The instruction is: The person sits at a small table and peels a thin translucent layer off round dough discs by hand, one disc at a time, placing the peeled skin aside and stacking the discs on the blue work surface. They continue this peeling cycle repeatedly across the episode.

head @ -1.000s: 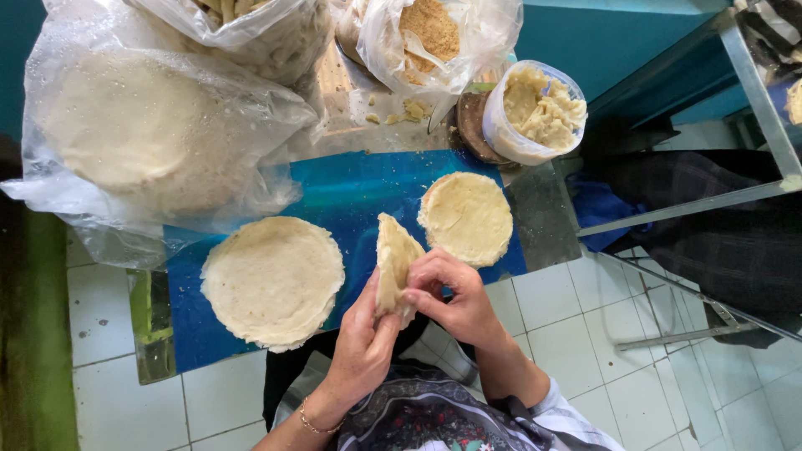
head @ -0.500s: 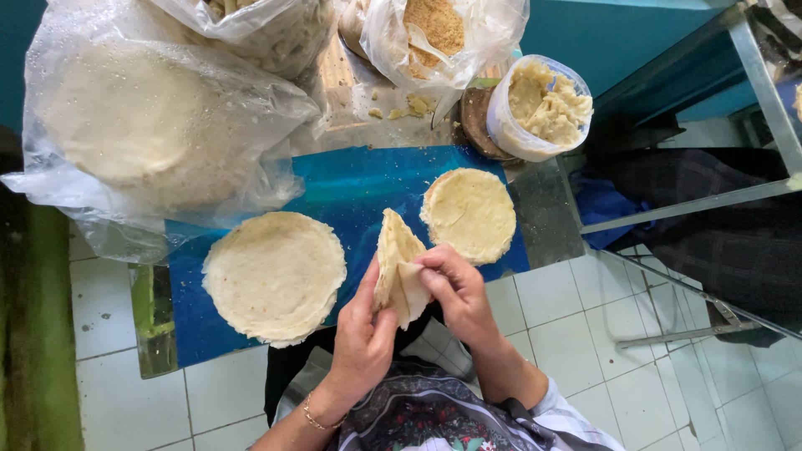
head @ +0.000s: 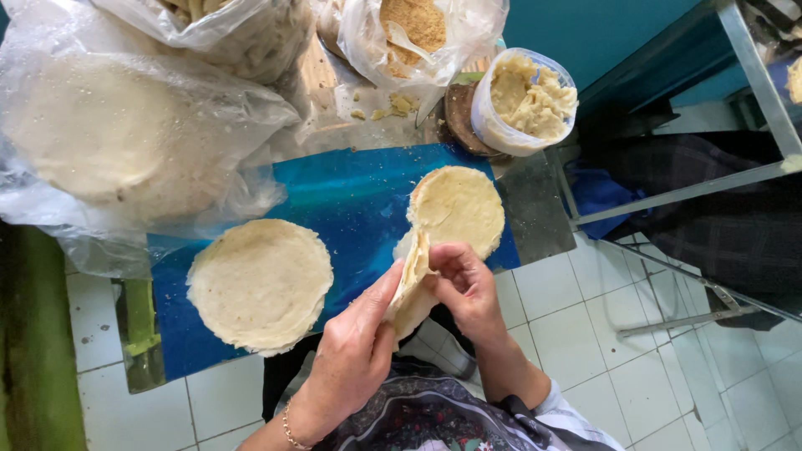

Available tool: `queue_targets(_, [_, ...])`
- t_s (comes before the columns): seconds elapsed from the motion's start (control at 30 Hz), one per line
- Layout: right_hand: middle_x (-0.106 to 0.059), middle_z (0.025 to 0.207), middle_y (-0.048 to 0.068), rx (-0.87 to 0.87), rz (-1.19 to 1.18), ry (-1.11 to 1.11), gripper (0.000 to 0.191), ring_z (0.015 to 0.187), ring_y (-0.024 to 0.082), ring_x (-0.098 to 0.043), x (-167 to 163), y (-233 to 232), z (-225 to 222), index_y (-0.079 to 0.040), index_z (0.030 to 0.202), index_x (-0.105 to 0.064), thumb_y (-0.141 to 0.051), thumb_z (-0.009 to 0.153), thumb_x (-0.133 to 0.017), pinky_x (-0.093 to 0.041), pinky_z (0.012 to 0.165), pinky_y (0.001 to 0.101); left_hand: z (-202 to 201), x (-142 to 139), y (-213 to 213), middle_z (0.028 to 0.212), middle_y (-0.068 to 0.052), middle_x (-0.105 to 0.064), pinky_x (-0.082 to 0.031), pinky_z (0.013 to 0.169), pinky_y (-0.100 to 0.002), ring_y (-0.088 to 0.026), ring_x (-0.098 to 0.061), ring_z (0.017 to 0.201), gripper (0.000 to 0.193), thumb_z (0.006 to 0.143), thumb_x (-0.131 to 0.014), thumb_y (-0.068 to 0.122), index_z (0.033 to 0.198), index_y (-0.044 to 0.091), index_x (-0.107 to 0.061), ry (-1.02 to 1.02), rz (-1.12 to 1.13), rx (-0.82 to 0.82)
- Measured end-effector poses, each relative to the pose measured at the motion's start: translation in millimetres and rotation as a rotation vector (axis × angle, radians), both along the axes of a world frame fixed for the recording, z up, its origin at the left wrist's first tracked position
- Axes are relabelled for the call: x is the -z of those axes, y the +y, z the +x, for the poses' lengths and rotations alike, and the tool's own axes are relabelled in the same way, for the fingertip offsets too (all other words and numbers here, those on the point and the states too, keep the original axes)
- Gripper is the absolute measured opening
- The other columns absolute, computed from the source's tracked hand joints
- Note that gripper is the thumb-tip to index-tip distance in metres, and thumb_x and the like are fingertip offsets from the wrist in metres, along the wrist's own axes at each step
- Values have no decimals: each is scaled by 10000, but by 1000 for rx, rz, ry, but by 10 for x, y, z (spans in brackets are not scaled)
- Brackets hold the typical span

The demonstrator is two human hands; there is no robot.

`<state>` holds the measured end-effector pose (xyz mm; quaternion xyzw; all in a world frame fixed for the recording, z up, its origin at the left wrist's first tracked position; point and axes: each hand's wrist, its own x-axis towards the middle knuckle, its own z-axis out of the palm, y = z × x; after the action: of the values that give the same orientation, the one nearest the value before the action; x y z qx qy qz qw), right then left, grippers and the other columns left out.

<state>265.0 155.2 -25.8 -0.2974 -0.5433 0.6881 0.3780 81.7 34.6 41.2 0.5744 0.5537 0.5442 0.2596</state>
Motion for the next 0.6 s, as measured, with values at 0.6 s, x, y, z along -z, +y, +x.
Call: queue_targets(0.6, [-672, 1226, 75, -1, -177, 122, 353, 1144, 143, -620, 85, -155, -198, -16, 1320, -584, -36, 987, -699, -505, 1018, 330, -67, -228, 38, 1250, -222, -702, -574, 921, -358, -336, -710, 1091, 657, 837, -536, -113, 1477, 31, -509, 90, -164, 51])
